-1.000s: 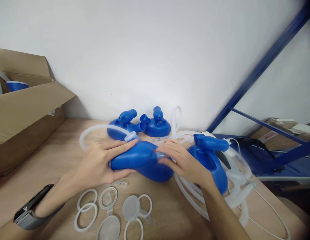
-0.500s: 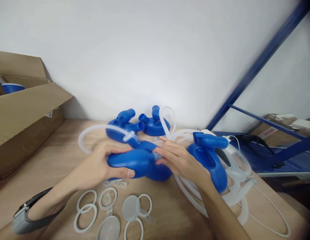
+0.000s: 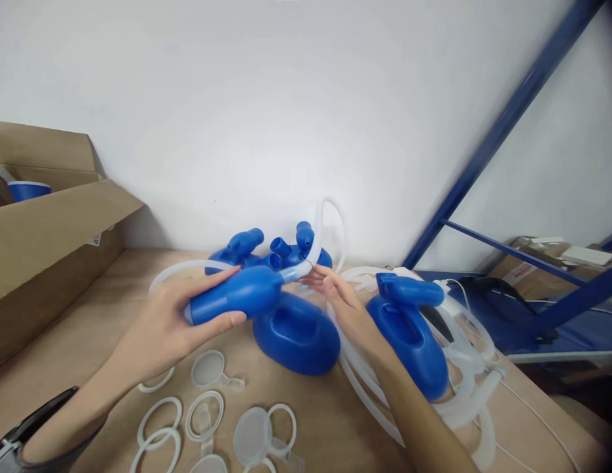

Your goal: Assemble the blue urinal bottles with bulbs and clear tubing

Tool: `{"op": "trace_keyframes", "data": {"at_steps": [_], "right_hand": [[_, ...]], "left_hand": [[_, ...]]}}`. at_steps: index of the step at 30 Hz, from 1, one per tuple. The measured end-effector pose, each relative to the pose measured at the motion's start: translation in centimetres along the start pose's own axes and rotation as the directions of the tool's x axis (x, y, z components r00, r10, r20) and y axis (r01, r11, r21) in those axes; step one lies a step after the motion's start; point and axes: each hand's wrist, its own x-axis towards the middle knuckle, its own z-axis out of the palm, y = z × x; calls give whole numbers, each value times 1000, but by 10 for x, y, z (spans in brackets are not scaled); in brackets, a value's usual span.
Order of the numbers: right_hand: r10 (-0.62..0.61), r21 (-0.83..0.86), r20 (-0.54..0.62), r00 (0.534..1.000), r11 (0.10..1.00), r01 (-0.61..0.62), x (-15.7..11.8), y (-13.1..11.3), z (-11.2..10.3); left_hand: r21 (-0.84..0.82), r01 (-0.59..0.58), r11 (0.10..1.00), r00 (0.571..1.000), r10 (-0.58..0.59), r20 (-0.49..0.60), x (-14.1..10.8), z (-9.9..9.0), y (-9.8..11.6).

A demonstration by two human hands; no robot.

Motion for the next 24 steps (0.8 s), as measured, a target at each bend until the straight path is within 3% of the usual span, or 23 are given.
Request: {"op": "trace_keyframes", "data": {"at_steps": [2, 6, 9, 13, 20, 24], "right_hand": [[33, 166, 69, 997, 985, -44, 3, 7, 11], [-22, 341, 79, 997, 940, -6, 5, 11, 20], [-49, 332, 124, 991, 943, 5, 5, 15, 15], [-49, 201, 75, 996, 979, 33, 5, 29, 7], [-171, 349, 155, 973, 931, 108, 5, 28, 3], [-98, 383, 45, 994, 921, 74, 7, 22, 7]], "left_hand": [[3, -16, 1000, 1000, 16, 20, -2, 3, 2], [-24, -59, 998, 998, 59, 27, -7, 8, 3], [-54, -86, 995, 995, 88, 37, -8, 7, 1], [-79, -62, 995, 994, 69, 83, -7, 4, -2], [-61, -18, 998, 996, 23, 86, -6, 2, -3], [-75, -15, 997, 994, 23, 107, -8, 1, -1]]}}
